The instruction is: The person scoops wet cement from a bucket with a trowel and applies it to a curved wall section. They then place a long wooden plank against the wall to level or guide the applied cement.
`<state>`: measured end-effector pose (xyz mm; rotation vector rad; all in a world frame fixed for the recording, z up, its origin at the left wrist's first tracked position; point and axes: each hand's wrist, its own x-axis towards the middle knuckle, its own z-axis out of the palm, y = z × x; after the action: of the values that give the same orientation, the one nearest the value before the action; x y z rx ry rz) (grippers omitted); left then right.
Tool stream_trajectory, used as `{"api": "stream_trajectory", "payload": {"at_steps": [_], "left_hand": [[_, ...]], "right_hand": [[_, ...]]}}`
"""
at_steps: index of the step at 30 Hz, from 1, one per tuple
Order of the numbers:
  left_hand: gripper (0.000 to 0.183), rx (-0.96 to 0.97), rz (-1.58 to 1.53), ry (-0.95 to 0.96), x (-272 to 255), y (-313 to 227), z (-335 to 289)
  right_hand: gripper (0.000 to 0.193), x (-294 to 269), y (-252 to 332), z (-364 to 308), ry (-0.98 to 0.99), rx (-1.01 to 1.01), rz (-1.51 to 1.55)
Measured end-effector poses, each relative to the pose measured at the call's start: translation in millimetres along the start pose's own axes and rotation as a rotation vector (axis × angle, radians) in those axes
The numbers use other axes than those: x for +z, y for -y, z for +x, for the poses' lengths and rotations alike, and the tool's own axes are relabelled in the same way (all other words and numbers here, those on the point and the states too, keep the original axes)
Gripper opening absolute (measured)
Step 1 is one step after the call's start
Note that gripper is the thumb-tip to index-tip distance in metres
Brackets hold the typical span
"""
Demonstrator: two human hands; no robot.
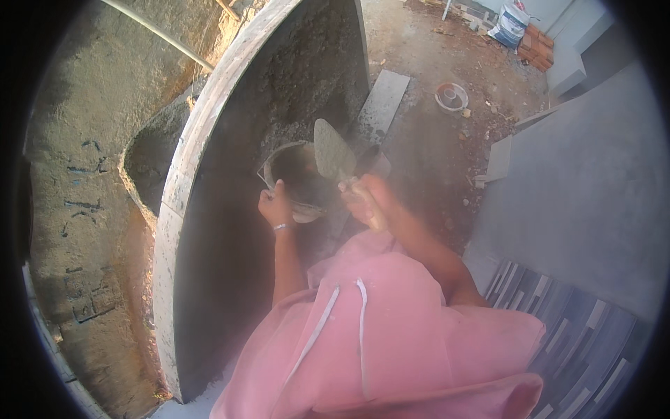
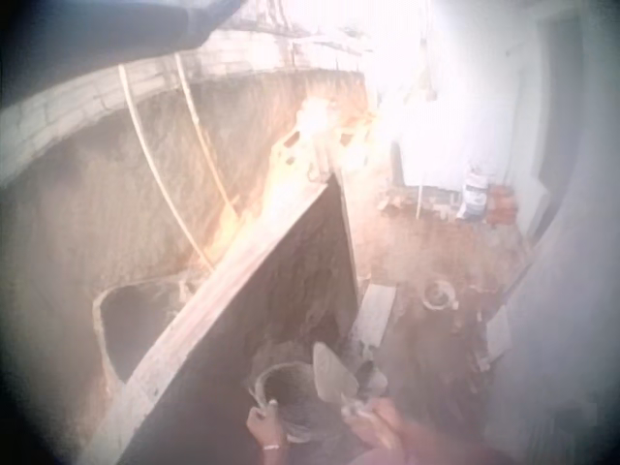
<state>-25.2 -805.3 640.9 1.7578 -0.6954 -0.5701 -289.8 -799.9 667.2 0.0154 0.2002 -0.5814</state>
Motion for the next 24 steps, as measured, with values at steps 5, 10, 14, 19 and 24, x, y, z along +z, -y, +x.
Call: {"api": "stream_trajectory", "payload": {"at_steps": [5, 10, 14, 19, 24], "left_hand": [[0.049, -0.028, 0.117, 0.008, -8, 29, 2], [0.048, -0.082, 0.279, 0.039, -9, 36, 7], [0.048, -0.141, 0.313, 0.009, 7, 22, 7], [0.049, -0.134, 0.262, -0.059, 52, -8, 21], [0.052, -0.105, 0.247, -0.044, 99, -44, 29]], "right_hand": [[0.011, 15, 131, 35, -0.266, -0.667, -0.172], [0.007, 29, 320, 78, -0.756, -1.432, -0.480], [0.011, 16, 453, 134, -1.076, -1.775, -0.631], [0.025, 56, 510, 283, -1.378, -1.577, -0.569], [0.019, 69, 311, 284, -0.583, -1.011, -1.304]]}}
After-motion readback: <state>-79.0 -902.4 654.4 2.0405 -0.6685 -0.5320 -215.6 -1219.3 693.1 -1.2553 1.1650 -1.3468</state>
